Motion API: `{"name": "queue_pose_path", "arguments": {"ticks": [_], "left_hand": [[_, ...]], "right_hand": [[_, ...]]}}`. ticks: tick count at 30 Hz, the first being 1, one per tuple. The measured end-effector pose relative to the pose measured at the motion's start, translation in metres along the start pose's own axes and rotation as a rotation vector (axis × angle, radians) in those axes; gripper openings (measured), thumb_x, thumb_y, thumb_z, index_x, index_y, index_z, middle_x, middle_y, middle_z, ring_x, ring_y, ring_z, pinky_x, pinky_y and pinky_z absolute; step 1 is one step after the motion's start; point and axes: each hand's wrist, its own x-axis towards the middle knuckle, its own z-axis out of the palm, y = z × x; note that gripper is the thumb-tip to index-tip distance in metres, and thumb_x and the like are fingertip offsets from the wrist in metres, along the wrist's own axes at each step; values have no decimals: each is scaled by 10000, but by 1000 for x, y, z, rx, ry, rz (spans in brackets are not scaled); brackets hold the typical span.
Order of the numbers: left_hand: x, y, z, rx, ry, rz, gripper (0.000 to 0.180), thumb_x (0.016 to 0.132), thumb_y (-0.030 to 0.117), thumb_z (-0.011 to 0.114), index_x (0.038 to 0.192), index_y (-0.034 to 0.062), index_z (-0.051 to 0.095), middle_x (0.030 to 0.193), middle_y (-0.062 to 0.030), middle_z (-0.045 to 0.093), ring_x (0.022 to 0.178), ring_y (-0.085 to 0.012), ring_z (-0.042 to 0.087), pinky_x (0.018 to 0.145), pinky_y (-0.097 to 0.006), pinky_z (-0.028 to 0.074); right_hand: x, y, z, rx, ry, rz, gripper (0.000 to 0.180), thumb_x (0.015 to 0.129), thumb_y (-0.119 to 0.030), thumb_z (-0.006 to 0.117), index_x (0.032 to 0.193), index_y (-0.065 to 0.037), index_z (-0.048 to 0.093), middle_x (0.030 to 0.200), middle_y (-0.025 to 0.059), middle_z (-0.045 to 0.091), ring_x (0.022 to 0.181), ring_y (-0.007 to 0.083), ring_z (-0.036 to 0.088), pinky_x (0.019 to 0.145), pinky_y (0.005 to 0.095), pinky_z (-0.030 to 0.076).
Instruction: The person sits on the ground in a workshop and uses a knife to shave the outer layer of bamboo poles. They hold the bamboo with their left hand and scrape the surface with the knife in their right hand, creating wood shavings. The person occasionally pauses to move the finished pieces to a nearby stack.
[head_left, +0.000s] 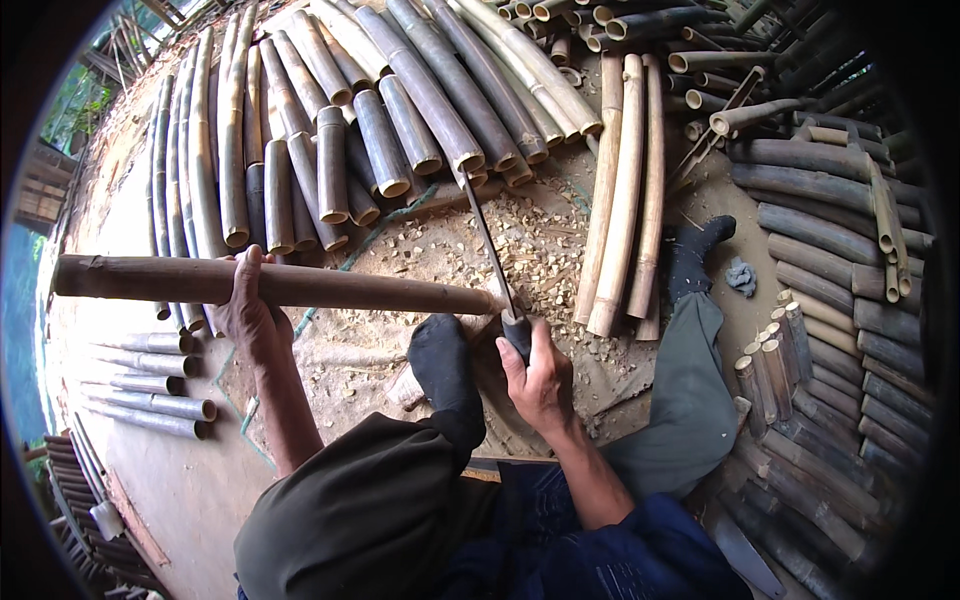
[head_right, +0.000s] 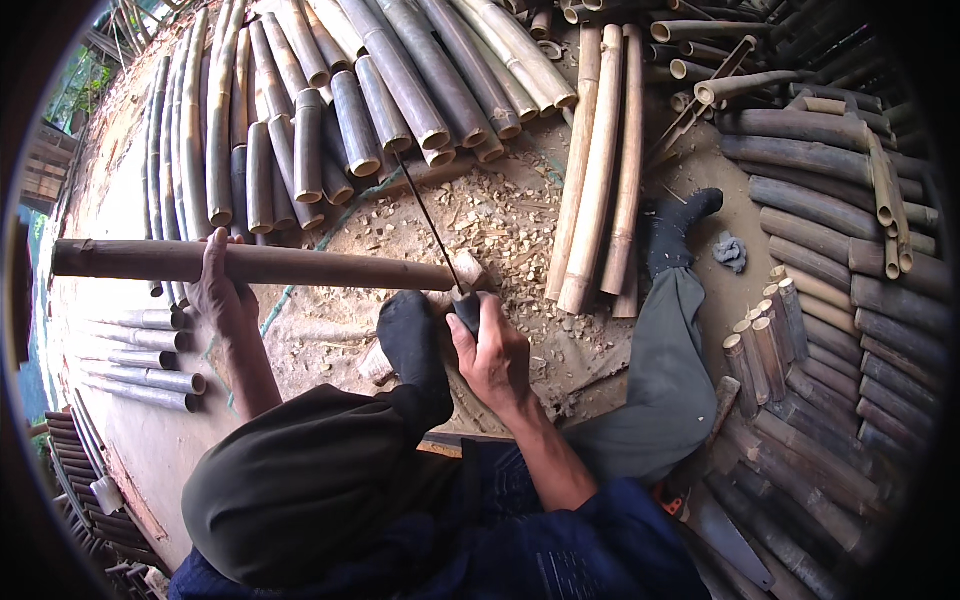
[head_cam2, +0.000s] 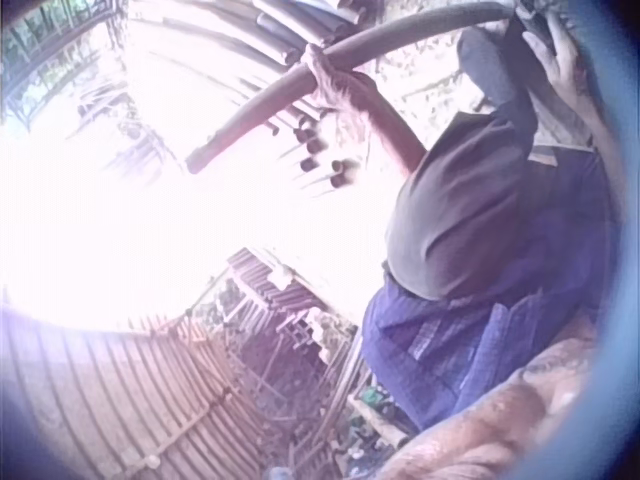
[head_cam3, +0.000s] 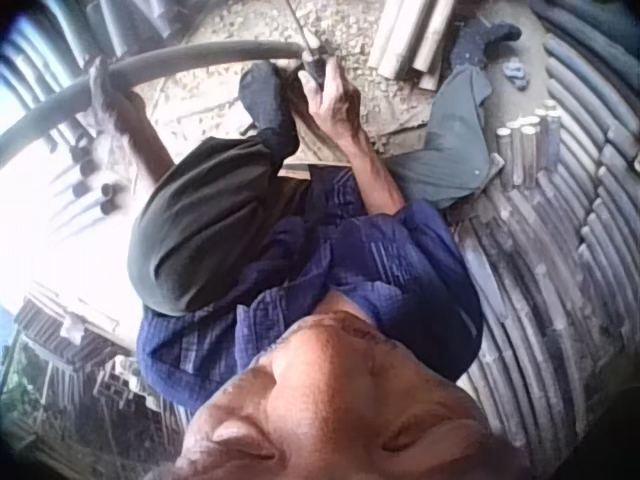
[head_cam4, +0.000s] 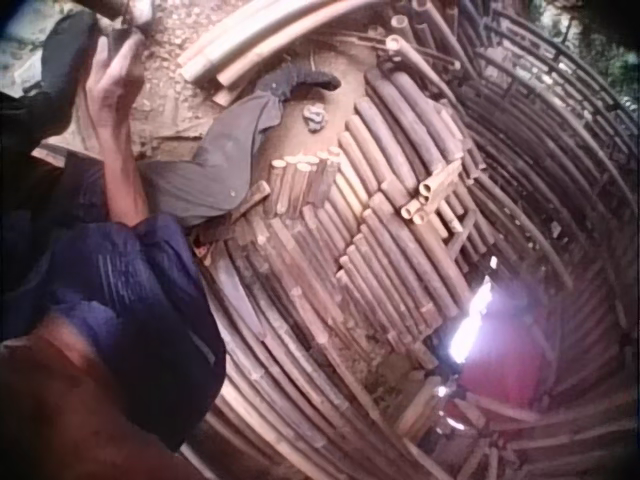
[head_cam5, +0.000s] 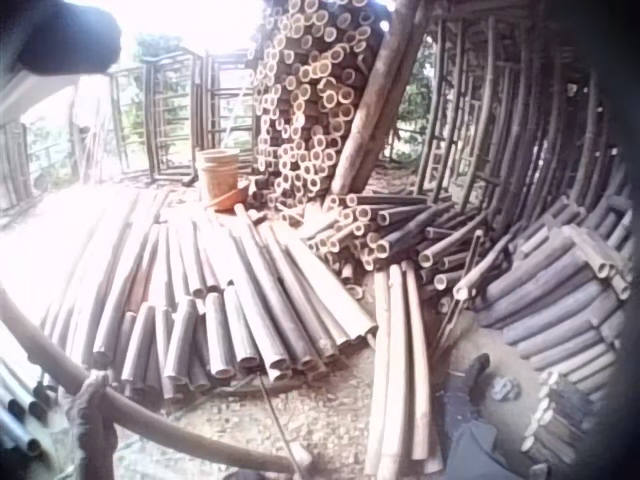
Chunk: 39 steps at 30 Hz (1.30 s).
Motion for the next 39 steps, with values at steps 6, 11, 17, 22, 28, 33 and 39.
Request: {"name": "queue_pose_path", "arguments": {"ticks": [6, 11, 17, 22, 28, 33, 39], "left_hand": [[1, 7, 11, -78, -123, -24, 399, 824, -54, 808, 1138, 9, 571, 954, -91, 671, 856, -213, 698, 863, -366, 589], [2, 13, -6, -77, -242, -65, 409, 843, -58, 769, 1174, 21, 542, 1005, -101, 651, 900, -238, 690, 912, -397, 578], [-4, 21, 10, -155, -380, -71, 432, 866, -23, 755, 1226, 29, 522, 1002, -96, 630, 954, -223, 658, 951, -435, 579], [-2, 5, -5, -114, 76, -95, 484, 847, 55, 849, 1204, 20, 525, 924, -93, 640, 874, -212, 680, 874, -447, 626], [-8, 5, 12, -38, 18, -35, 426, 843, 21, 843, 1148, 5, 547, 974, -101, 648, 838, -228, 708, 832, -377, 626], [-3, 9, 11, -38, -52, -59, 442, 837, 9, 836, 1167, 11, 542, 1007, -97, 638, 856, -218, 704, 872, -386, 618], [-7, 11, 6, -18, -135, -43, 393, 873, 40, 792, 1174, -22, 547, 1018, -109, 627, 912, -231, 701, 952, -398, 601]], "right_hand": [[0, 77, 28, -275, -233, 230, 319, 1006, -289, 638, 1076, -8, 503, 806, 288, 686, 775, 486, 700, 642, 556, 549], [-3, 20, 4, -21, -53, 47, 334, 1010, -308, 644, 1078, -14, 500, 796, 257, 676, 744, 469, 695, 622, 530, 535], [0, 83, 32, -352, -256, 217, 346, 1009, -314, 625, 1086, -7, 484, 824, 297, 692, 763, 493, 698, 637, 578, 546], [3, 26, 6, -111, -189, 168, 355, 1017, -341, 621, 1057, -13, 490, 792, 292, 676, 773, 495, 690, 657, 559, 536], [-8, 41, 19, -145, -79, 91, 329, 1016, -314, 625, 1058, -19, 486, 778, 276, 677, 722, 478, 691, 612, 539, 547], [-4, 68, 22, -222, -223, 241, 338, 994, -307, 660, 1083, -8, 531, 861, 278, 706, 777, 475, 711, 629, 531, 559], [-11, 26, 5, 53, 90, -57, 324, 999, -301, 668, 1074, -13, 541, 778, 236, 668, 735, 460, 700, 614, 508, 543]]}}
